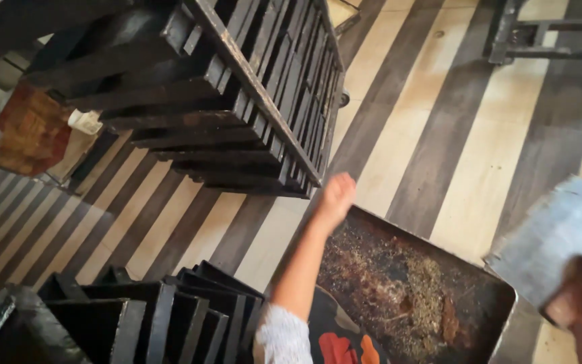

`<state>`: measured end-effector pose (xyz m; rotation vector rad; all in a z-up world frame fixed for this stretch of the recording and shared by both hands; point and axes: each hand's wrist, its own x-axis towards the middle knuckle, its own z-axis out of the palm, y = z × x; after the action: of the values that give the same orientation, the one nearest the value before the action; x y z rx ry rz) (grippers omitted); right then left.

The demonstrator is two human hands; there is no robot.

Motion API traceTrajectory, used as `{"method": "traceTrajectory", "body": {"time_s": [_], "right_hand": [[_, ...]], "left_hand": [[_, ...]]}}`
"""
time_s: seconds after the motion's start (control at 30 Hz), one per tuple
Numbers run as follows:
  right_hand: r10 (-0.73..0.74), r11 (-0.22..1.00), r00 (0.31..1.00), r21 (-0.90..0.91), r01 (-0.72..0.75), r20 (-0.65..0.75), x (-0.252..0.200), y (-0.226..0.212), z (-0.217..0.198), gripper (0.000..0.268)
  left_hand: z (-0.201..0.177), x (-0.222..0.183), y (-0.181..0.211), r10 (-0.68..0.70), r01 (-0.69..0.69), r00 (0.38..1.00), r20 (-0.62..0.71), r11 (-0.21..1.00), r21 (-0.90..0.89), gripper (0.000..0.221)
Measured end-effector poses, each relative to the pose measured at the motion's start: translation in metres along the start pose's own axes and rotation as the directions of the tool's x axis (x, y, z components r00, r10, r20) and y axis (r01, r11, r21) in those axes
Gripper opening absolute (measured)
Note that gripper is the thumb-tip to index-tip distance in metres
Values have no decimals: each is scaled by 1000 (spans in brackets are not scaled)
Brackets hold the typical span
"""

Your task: Cleaning and scraping metal baking trays and stacking them in a bakery environment.

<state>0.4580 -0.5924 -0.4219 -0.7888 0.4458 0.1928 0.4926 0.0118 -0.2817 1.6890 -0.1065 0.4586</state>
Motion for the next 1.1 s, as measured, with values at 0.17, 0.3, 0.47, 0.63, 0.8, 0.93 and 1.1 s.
{"method": "traceTrajectory", "body": {"time_s": [0.17, 0.3, 0.47, 0.63, 0.8, 0.93, 1.1], "right_hand": [[-244, 945, 941, -276, 175, -237, -103, 27, 155, 12], [-270, 874, 956, -445, 194, -114, -82, 85, 148, 14], [43, 764, 972, -620, -180, -230, -108, 162, 165, 27], [231, 576, 937, -739, -350, -263, -105, 278, 101, 30], [278, 476, 937, -816, -327, -213, -135, 347, 76, 31], [263, 534, 933, -769, -352, -245, -160, 345, 100, 31], [325, 472, 902, -778, -415, -284, -143, 368, 72, 33]], "left_hand": [[-1, -144, -82, -439, 441, 884, 163, 897, 23, 38], [-23, -175, -56, -464, 464, 884, 60, 886, 21, 40], [-75, -204, -6, -458, 460, 882, -108, 790, 406, 39], [-85, -236, -2, -406, 438, 899, -165, 852, 287, 40], [-64, -238, 21, -328, 329, 931, -159, 944, -22, 40], [-43, -220, 30, -324, 292, 923, -209, 941, -171, 38], [-23, -205, 41, -325, 242, 913, -246, 918, -314, 36]]}}
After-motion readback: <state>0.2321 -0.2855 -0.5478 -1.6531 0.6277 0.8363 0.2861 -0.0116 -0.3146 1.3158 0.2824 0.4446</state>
